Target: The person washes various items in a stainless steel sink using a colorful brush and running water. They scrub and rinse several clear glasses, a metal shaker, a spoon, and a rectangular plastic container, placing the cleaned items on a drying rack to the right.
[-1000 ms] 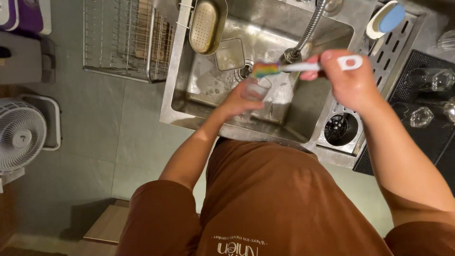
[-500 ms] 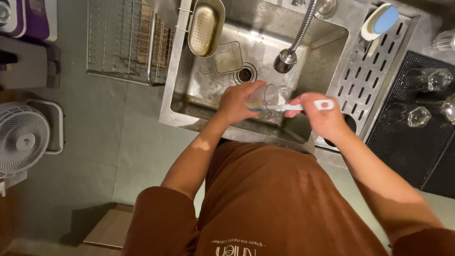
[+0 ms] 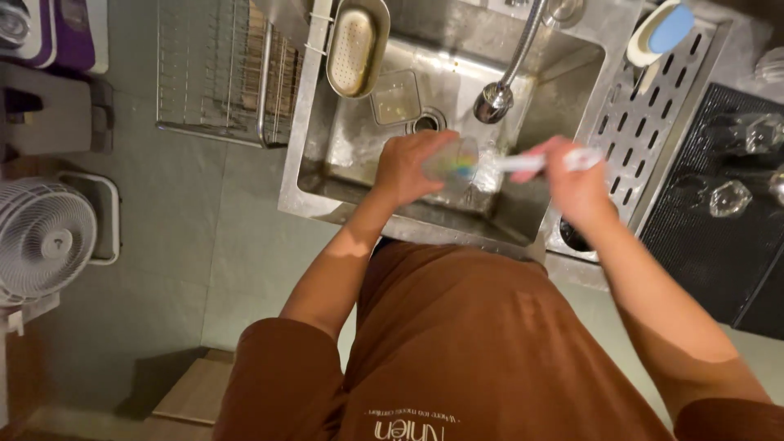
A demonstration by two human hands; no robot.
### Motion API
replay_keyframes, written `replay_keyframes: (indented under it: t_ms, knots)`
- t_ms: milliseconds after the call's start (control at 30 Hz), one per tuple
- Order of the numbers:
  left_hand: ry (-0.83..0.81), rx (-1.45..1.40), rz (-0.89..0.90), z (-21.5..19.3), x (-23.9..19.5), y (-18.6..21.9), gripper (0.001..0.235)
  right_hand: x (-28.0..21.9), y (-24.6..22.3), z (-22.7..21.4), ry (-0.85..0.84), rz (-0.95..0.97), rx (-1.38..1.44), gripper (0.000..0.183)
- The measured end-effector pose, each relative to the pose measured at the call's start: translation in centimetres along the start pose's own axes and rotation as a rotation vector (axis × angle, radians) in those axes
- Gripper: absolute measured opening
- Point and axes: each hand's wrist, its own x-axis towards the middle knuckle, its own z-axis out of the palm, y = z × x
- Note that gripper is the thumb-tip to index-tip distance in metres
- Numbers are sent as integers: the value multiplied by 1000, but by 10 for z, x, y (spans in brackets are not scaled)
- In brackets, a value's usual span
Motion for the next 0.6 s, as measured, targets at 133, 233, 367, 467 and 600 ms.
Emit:
replay_keyframes:
  t_ms: [133, 233, 367, 467, 600]
  knots:
    - [-8, -57, -25, 11, -4, 2, 102, -1, -15, 25, -32, 139, 134, 26]
    - [13, -92, -43, 21, -5, -9, 102, 18, 24, 22, -47, 92, 130, 26]
    - [-8, -114, -20, 16, 0, -5, 103, 11, 38, 38, -166, 17, -32, 20]
    - [15, -130, -22, 27, -2, -7, 101, 8, 25, 39, -266, 110, 38, 25]
    - [1, -51, -25, 19, -8, -4, 103, 13, -7, 19, -264, 95, 40, 32]
